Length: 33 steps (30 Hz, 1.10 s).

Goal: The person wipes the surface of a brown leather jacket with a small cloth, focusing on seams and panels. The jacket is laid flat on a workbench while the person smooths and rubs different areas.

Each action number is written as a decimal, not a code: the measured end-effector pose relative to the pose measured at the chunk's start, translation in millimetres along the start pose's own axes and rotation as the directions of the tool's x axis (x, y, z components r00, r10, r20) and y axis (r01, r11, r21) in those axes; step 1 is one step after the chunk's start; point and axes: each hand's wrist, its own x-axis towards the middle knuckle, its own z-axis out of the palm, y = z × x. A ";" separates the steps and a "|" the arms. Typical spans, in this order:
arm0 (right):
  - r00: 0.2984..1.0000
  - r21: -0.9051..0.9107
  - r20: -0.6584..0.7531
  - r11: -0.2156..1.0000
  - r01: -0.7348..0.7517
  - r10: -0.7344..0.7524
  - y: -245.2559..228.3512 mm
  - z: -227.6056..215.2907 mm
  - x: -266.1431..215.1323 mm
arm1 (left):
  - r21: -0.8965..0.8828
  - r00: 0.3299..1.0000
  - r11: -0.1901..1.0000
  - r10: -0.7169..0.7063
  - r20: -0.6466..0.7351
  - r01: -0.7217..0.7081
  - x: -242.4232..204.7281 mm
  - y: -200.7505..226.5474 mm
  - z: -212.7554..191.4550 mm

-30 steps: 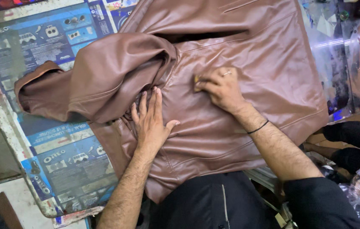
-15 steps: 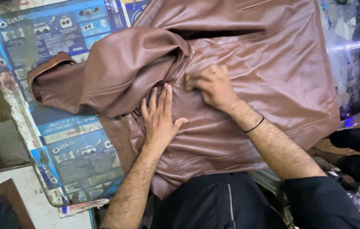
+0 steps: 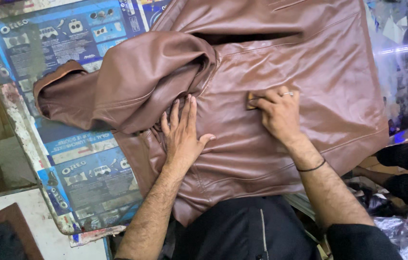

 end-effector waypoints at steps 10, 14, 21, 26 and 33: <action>0.990 0.038 -0.143 0.999 0.009 -0.004 1.5 19.0 -1.5 | 0.010 1.000 1.000 0.003 0.013 -0.003 0.3 0.4 0.7; 0.941 0.099 -0.076 0.936 0.337 -0.331 -2.0 30.7 15.0 | 0.018 1.000 1.000 -0.005 0.025 0.004 1.4 0.6 1.0; 0.984 0.065 -0.143 0.991 0.115 -0.105 -4.6 47.5 25.7 | 0.015 1.000 1.000 0.003 0.011 -0.003 -1.1 -2.7 2.6; 0.961 0.068 -0.260 0.995 -0.076 0.092 -15.8 39.9 28.0 | -0.014 0.999 1.000 0.005 -0.035 -0.005 1.0 1.9 -1.7; 0.974 0.140 -0.210 0.989 -0.056 0.085 -38.4 40.0 29.6 | 0.096 0.994 0.994 -0.050 -0.094 0.059 -4.6 -2.4 -8.9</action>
